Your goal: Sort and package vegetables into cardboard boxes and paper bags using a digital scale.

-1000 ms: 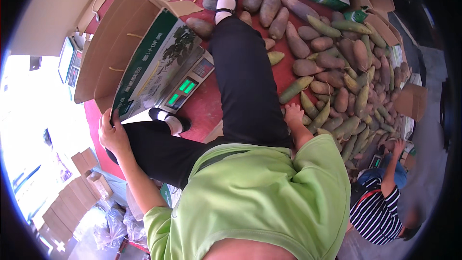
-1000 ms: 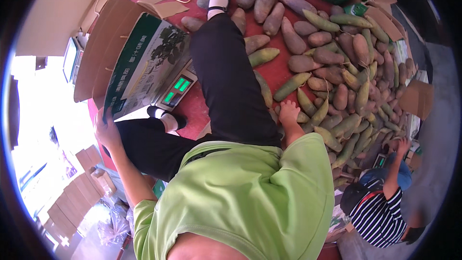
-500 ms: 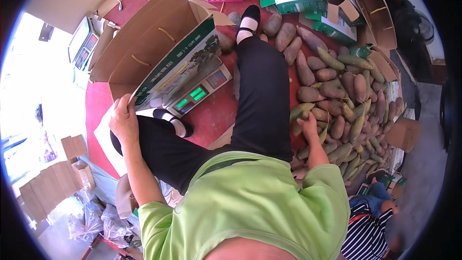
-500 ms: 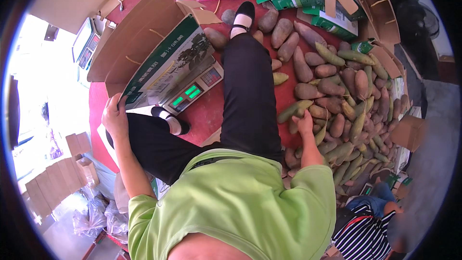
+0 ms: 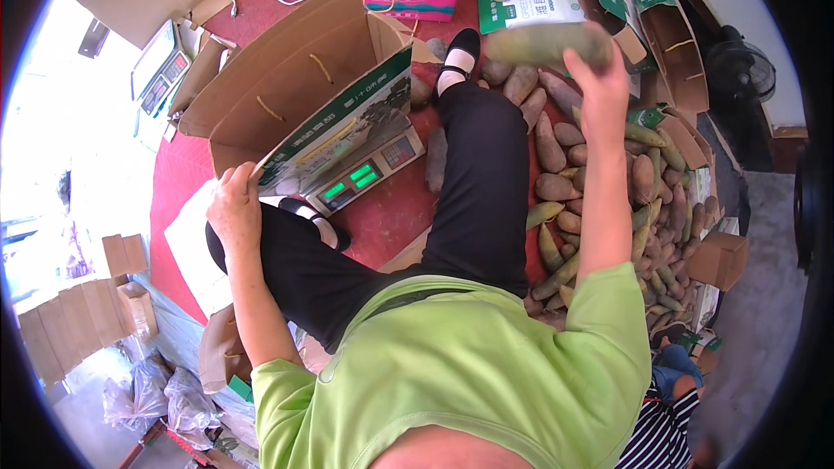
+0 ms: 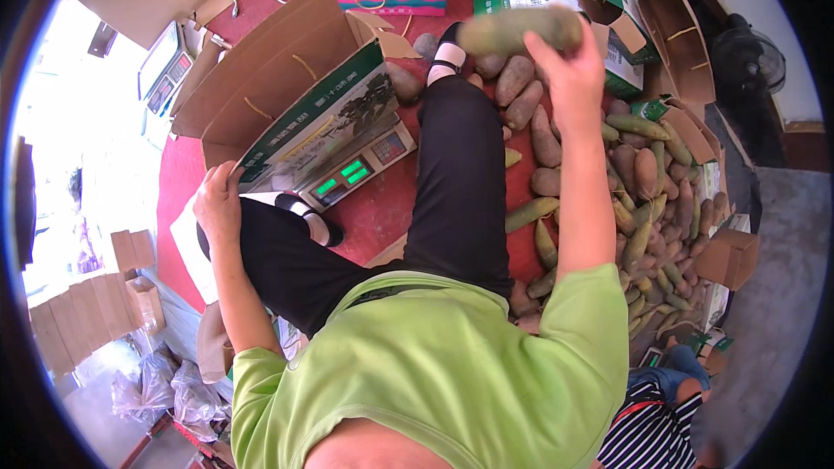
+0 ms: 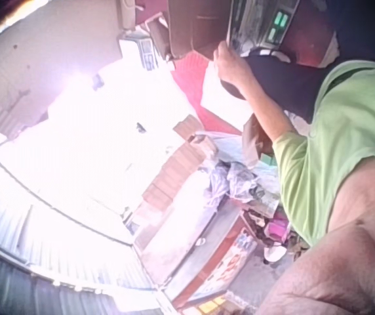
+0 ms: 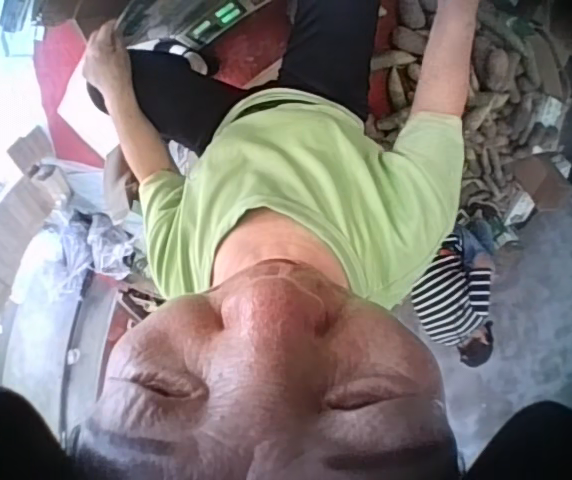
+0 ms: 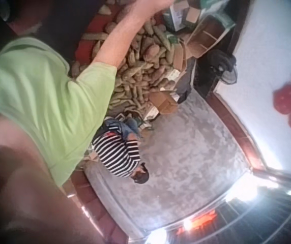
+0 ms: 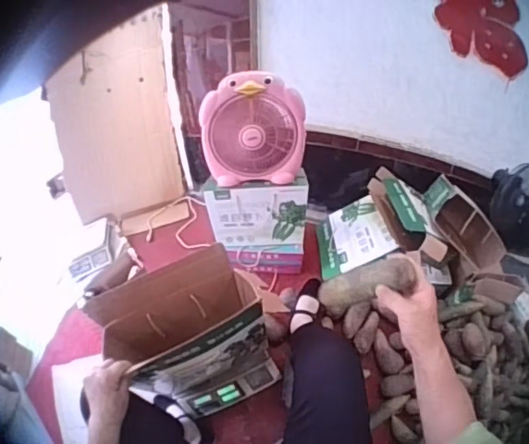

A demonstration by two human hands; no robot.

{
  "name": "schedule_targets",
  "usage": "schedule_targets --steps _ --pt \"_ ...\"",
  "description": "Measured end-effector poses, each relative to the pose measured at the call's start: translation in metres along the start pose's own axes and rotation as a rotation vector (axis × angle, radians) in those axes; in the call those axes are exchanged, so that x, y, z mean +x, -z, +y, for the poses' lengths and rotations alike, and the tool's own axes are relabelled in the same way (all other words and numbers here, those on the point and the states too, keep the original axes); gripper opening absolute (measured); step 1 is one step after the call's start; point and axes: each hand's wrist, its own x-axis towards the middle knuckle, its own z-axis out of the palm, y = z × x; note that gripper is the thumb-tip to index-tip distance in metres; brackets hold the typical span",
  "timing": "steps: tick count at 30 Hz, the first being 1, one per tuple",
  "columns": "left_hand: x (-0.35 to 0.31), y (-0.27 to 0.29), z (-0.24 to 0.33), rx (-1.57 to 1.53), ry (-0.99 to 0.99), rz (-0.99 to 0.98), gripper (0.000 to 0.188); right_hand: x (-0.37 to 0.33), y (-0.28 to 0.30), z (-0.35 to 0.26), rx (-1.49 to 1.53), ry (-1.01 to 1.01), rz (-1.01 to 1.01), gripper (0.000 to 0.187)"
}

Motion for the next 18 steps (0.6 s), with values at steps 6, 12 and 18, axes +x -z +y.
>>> schedule_targets --steps 6,12,18 --pt "0.001 -0.008 -0.007 0.014 -0.045 0.062 0.013 0.032 -0.103 -0.014 0.173 0.074 -0.302 0.039" --pt "-0.005 -0.014 -0.006 0.017 -0.035 0.092 0.013 0.022 -0.189 0.037 -0.282 0.241 -0.536 0.045" --pt "-0.004 -0.015 -0.007 0.043 -0.04 0.082 0.012 0.01 -0.213 0.064 -0.57 0.18 -0.557 0.04"
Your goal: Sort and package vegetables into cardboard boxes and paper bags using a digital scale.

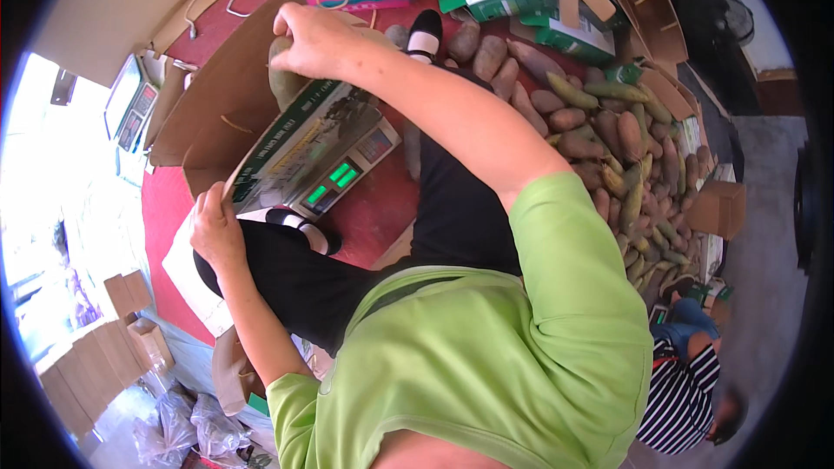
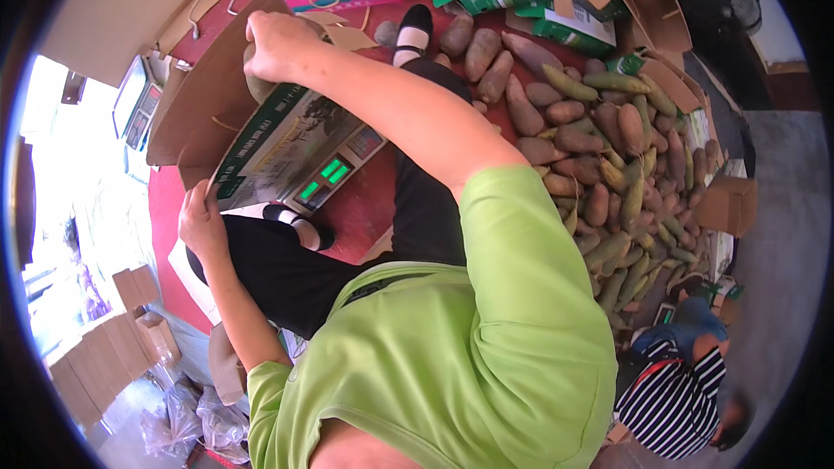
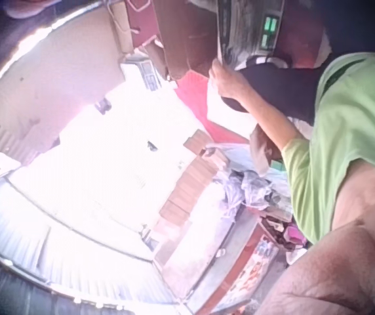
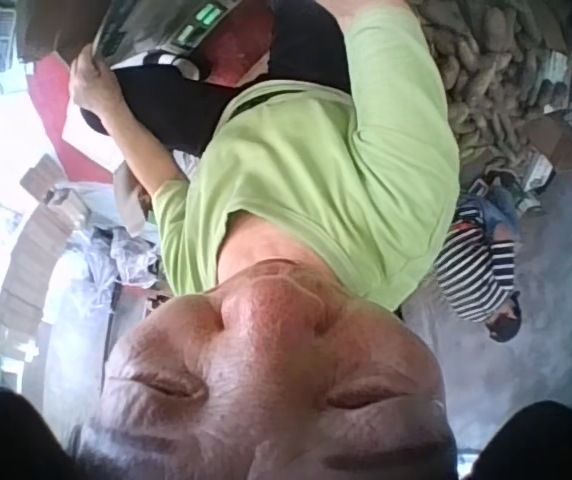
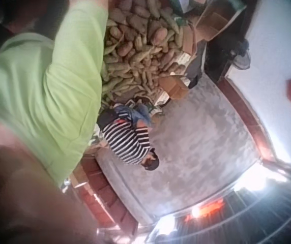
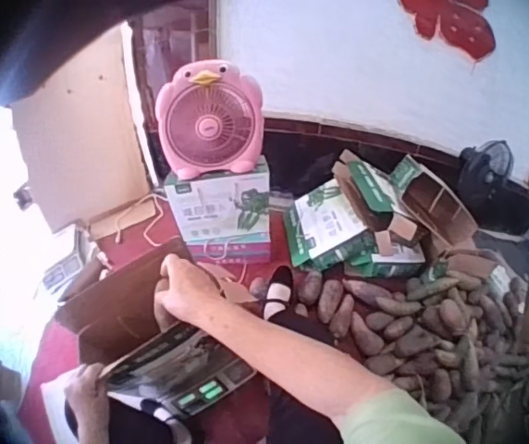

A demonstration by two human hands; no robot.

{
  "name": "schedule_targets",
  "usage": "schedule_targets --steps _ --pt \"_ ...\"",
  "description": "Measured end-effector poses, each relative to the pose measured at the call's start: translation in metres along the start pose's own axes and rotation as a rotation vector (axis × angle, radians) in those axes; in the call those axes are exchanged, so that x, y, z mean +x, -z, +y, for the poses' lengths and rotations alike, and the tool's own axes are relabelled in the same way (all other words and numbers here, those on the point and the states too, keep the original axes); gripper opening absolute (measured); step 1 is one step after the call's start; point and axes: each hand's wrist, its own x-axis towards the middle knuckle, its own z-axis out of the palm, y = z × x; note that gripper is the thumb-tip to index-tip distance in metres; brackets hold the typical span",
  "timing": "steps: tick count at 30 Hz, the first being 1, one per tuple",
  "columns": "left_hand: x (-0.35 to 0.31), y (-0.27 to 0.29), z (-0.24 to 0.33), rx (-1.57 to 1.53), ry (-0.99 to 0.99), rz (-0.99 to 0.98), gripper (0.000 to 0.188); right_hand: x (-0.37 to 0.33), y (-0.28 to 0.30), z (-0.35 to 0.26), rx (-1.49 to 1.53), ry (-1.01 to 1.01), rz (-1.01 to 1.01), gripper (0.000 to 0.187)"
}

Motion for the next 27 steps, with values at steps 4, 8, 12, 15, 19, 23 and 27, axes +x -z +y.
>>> schedule_targets --steps 4,8,12,15,19,23,27 --pt "0.001 -0.004 -0.004 -0.031 -0.009 0.029 0.012 -0.004 0.043 0.026 -0.011 -0.012 -0.015 0.027" --pt "-0.001 -0.006 -0.003 -0.067 -0.007 0.023 0.01 -0.049 0.107 0.074 0.078 -0.191 0.09 0.029" --pt "0.002 -0.008 0.0 -0.067 -0.057 0.062 0.011 -0.135 0.139 0.169 0.141 -0.419 0.307 0.027" --pt "0.001 -0.012 -0.005 -0.054 -0.065 0.089 0.011 -0.234 0.137 0.261 0.1 -0.738 0.297 0.022" --pt "-0.001 -0.011 -0.009 -0.044 -0.075 0.09 0.013 -0.365 0.099 0.304 -0.09 -1.268 0.208 0.022" --pt "-0.002 -0.014 -0.016 -0.034 -0.075 0.092 0.013 -0.452 0.063 0.303 0.176 -1.739 0.067 0.025" --pt "0.002 -0.016 -0.01 -0.088 -0.076 0.071 0.012 -0.497 0.035 0.29 0.341 -1.817 0.256 0.044"
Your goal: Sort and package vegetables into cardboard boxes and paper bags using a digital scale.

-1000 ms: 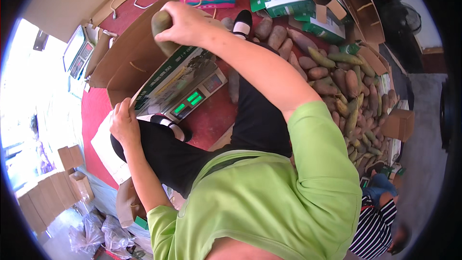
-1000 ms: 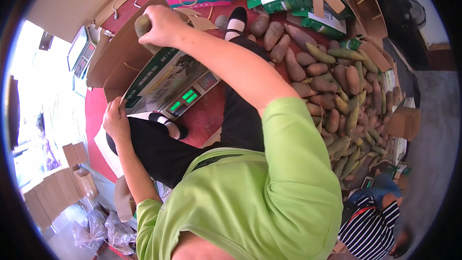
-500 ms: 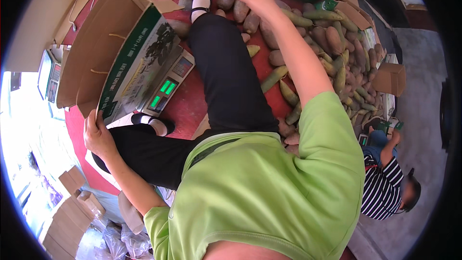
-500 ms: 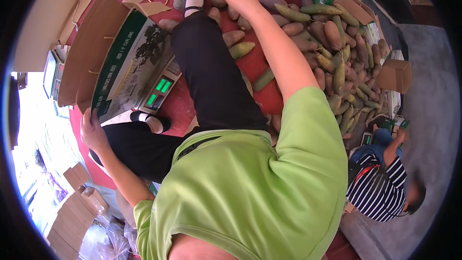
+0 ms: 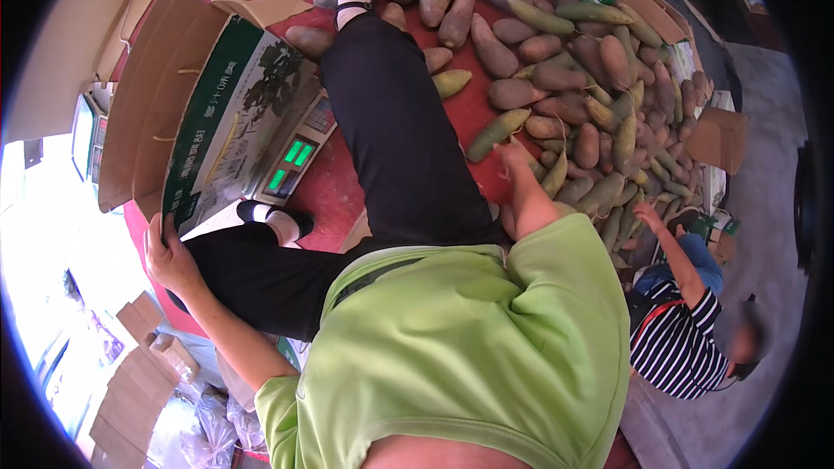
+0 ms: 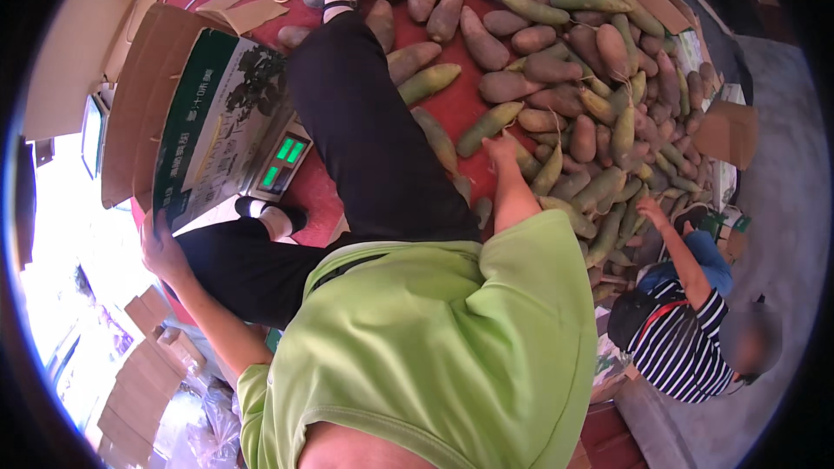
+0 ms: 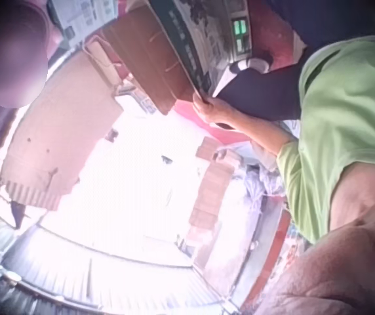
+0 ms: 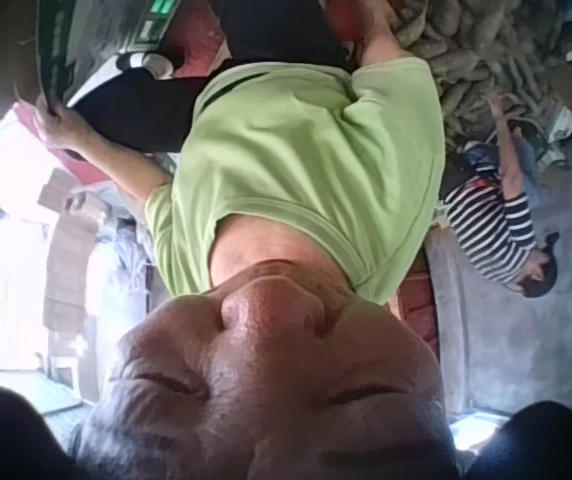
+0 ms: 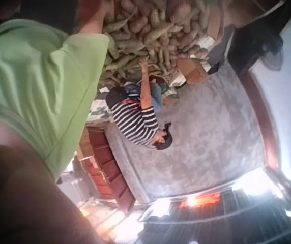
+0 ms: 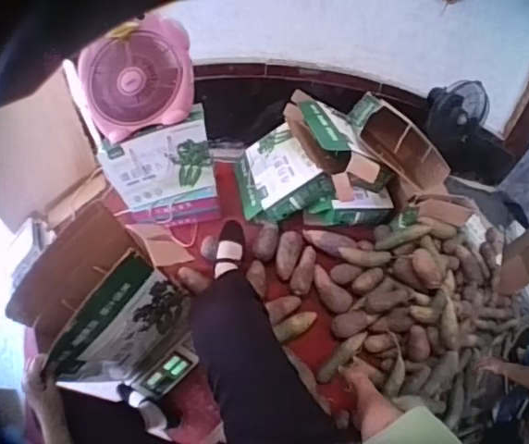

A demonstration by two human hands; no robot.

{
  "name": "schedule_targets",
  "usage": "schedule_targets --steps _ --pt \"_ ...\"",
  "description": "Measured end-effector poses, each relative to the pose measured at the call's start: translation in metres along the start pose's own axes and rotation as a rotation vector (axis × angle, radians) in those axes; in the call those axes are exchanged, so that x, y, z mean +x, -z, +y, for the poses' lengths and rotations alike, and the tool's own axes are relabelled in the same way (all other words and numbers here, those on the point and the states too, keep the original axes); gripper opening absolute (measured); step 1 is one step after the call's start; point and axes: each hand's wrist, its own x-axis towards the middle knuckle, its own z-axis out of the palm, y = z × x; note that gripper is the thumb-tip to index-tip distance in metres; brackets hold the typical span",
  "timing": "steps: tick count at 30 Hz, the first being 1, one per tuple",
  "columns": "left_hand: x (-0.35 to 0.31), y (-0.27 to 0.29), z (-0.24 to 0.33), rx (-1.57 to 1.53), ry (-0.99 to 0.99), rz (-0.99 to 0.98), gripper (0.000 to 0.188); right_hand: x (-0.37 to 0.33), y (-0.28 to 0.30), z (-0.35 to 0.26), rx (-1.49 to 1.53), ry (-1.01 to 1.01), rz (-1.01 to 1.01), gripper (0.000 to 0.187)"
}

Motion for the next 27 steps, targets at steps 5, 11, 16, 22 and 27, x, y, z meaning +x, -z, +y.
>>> schedule_targets --steps 5,11,16,22,27 --pt "0.0 -0.004 0.001 -0.015 -0.001 0.016 0.012 0.01 -0.029 0.021 0.23 -0.033 0.215 0.058" --pt "0.002 0.004 0.011 -0.045 0.048 -0.001 0.01 0.007 -0.049 -0.001 0.236 -0.048 0.087 0.058" --pt "0.005 0.002 0.013 -0.06 0.039 0.005 0.01 0.038 -0.041 0.007 0.342 -0.153 0.15 0.062" --pt "0.007 0.009 0.019 -0.045 -0.008 0.036 0.01 0.018 -0.023 -0.002 0.409 -0.219 -0.121 0.043" --pt "0.008 0.01 0.021 -0.047 0.031 0.023 0.009 -0.01 0.005 0.006 0.263 -0.16 -0.264 0.035"
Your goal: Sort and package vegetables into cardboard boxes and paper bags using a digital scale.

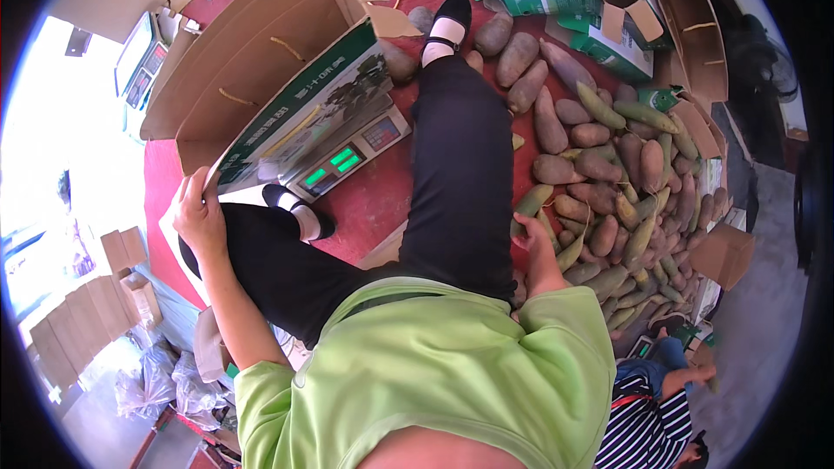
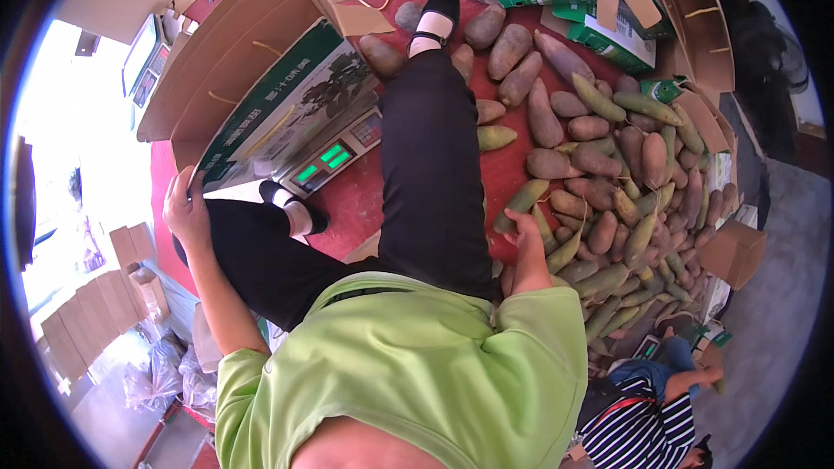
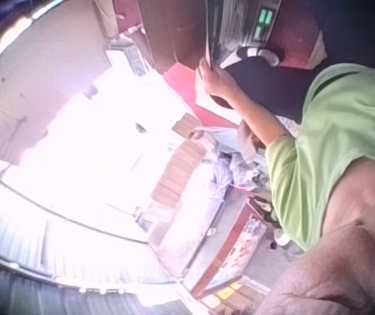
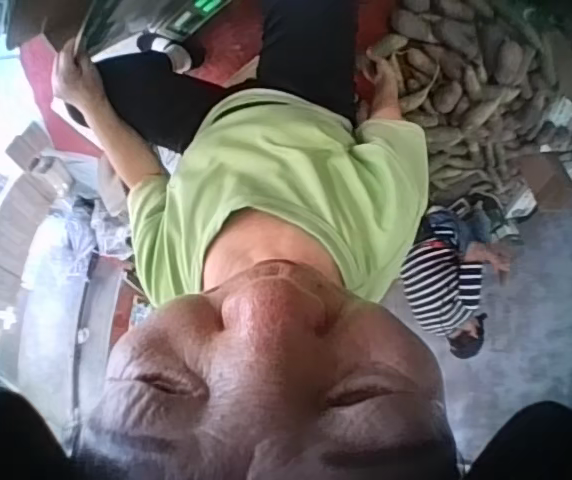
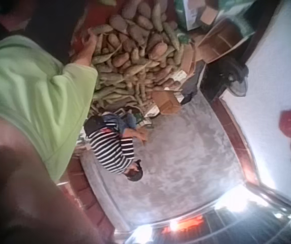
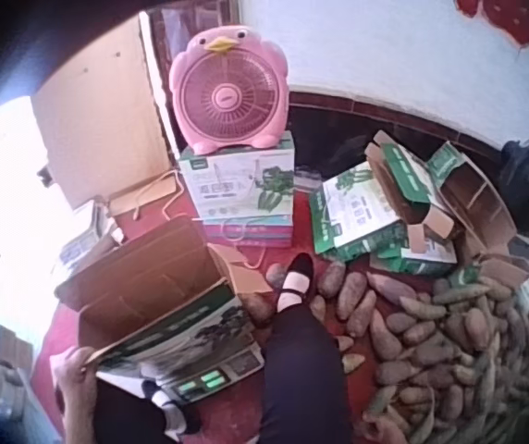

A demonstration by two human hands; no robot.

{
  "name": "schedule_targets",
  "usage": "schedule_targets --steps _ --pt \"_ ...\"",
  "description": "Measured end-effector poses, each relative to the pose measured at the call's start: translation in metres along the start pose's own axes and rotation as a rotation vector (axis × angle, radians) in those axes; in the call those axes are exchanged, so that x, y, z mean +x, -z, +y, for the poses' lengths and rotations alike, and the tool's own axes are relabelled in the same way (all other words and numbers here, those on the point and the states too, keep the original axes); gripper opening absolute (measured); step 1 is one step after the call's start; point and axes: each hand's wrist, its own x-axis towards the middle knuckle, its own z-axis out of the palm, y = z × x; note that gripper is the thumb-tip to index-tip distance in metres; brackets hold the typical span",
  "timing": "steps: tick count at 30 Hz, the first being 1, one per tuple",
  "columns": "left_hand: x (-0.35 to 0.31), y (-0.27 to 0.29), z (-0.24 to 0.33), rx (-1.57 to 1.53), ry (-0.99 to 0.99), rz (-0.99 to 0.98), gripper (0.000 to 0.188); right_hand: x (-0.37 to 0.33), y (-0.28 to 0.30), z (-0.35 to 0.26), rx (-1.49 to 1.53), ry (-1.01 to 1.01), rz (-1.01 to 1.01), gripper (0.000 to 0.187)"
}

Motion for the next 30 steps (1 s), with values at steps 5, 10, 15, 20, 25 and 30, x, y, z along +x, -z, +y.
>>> schedule_targets --steps 5,10,15,20,25,30 --pt "-0.003 0.002 -0.006 0.043 0.016 -0.014 0.011 -0.033 -0.01 0.015 -0.201 0.077 -0.005 0.036" --pt "-0.004 0.003 -0.003 0.008 0.058 -0.026 0.014 -0.043 -0.016 0.006 -0.064 0.195 -0.142 0.042" --pt "-0.007 0.008 -0.007 0.035 0.057 -0.039 0.015 -0.099 -0.049 -0.044 -0.259 0.461 -0.1 0.048" --pt "-0.008 0.009 -0.012 0.09 0.027 -0.062 0.014 -0.178 -0.088 -0.135 -0.432 0.84 -0.16 0.062" --pt "-0.009 0.017 -0.013 0.084 0.006 -0.054 0.012 -0.25 -0.139 -0.222 -0.605 1.365 -0.33 0.072" --pt "-0.009 0.016 -0.015 0.075 -0.021 -0.045 0.012 -0.335 -0.203 -0.267 -1.042 1.898 -0.024 0.066"
